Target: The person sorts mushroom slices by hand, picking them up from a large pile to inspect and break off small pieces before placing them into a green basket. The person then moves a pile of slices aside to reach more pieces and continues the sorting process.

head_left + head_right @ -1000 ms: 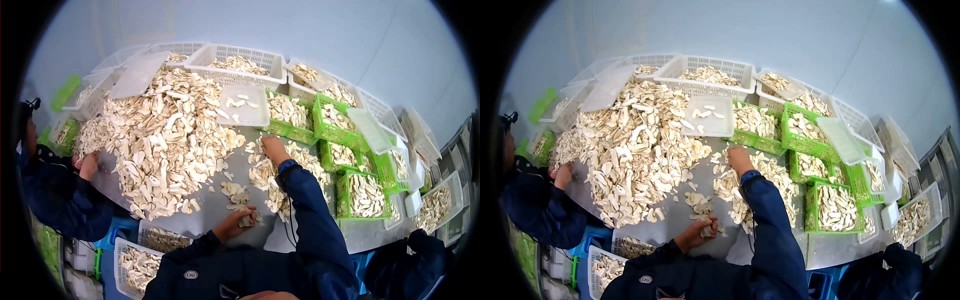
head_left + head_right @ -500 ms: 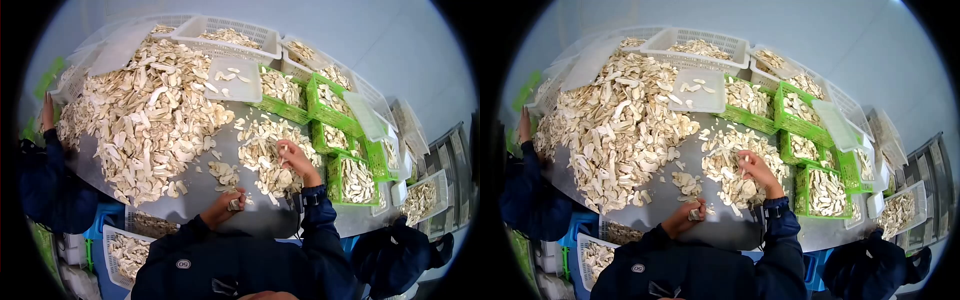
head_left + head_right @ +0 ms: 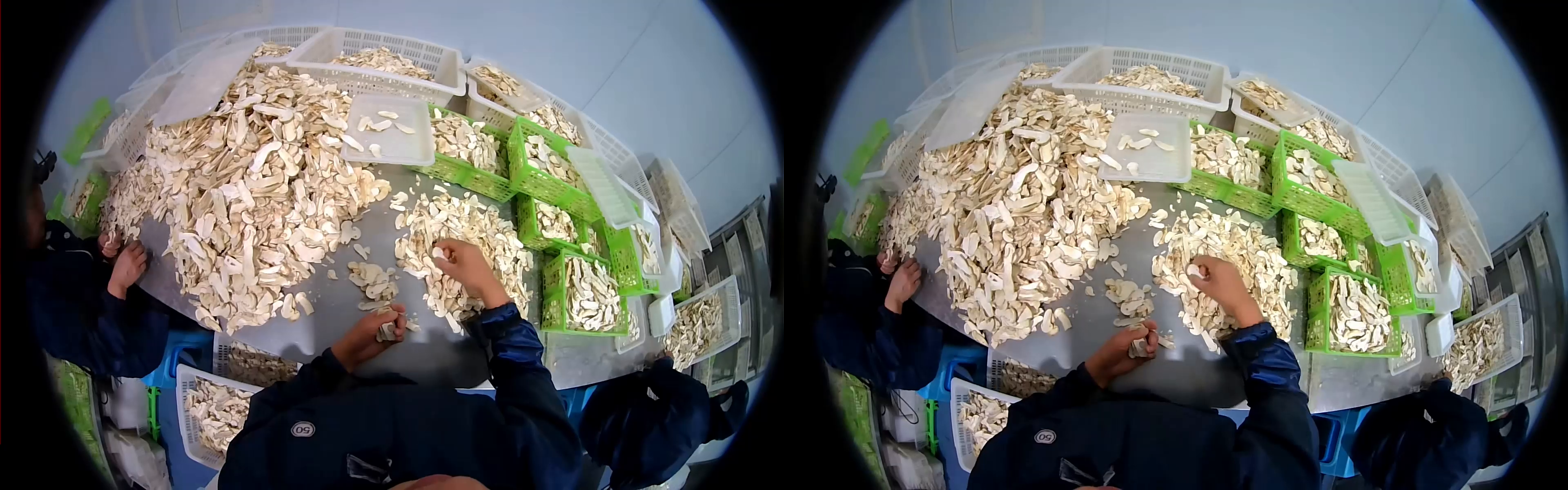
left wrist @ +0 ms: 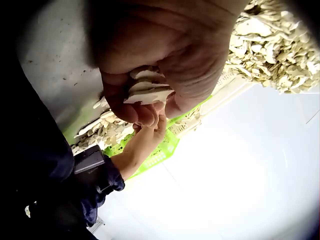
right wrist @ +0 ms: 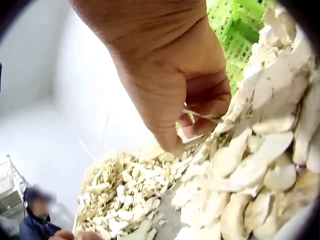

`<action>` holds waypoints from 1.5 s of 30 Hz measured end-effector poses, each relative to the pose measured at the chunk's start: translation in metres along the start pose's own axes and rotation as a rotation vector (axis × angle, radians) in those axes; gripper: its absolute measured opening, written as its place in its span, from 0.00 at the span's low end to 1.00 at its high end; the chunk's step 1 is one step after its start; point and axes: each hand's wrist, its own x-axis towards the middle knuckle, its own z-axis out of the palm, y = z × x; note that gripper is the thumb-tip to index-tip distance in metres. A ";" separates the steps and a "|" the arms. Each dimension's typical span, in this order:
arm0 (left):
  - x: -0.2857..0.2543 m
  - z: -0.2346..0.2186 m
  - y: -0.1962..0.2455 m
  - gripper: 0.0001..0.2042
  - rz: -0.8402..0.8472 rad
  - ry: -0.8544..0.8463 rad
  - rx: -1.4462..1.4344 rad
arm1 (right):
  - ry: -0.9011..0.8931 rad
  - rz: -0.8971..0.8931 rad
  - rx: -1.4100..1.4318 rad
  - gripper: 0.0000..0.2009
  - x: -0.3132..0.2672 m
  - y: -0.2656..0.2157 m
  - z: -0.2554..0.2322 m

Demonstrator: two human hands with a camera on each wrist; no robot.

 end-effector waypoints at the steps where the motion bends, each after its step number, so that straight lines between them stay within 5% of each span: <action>1: 0.000 0.001 0.000 0.10 0.000 0.010 -0.002 | 0.034 0.009 0.095 0.18 -0.003 0.009 -0.003; 4: 0.001 0.000 0.000 0.10 0.002 0.023 -0.031 | 0.043 0.274 0.824 0.17 -0.017 0.023 -0.021; 5: 0.002 0.000 0.000 0.11 0.001 0.024 -0.044 | 0.055 0.224 1.190 0.17 -0.020 0.024 -0.024; 8: 0.002 0.001 0.000 0.11 -0.003 0.025 -0.030 | 0.138 0.246 1.653 0.18 -0.030 0.017 -0.027; 13: 0.003 0.000 0.000 0.11 -0.012 0.037 -0.035 | 0.080 0.394 1.537 0.10 -0.014 0.024 -0.023; 17: 0.002 -0.005 -0.001 0.10 -0.002 -0.001 -0.011 | 0.071 0.444 1.889 0.07 -0.006 0.028 -0.013; 20: 0.002 -0.005 0.000 0.10 -0.003 0.004 -0.012 | 0.203 0.489 1.875 0.07 -0.003 0.029 -0.008; 23: 0.002 -0.006 -0.001 0.09 -0.007 0.012 -0.011 | 0.145 0.553 1.986 0.07 -0.006 0.023 0.000; 27: 0.001 0.002 0.001 0.09 0.002 0.033 0.020 | -0.146 0.574 1.885 0.07 -0.003 0.005 0.022; 31: 0.001 -0.001 0.000 0.09 -0.002 0.021 0.022 | -0.250 0.451 1.206 0.09 0.004 -0.030 0.048; 35: 0.001 0.001 0.001 0.09 0.017 -0.010 0.040 | -0.183 -0.070 0.227 0.15 0.013 -0.060 0.073; 38: -0.001 0.000 0.001 0.09 0.014 -0.005 0.033 | -0.096 -0.209 -0.041 0.14 0.018 -0.069 0.096; 43: -0.002 -0.008 0.001 0.10 0.036 -0.014 0.035 | 0.057 -0.213 0.046 0.07 0.018 -0.058 0.086; 45: -0.002 -0.009 0.000 0.10 0.041 0.024 0.039 | 0.067 -0.070 0.141 0.07 0.015 -0.048 0.077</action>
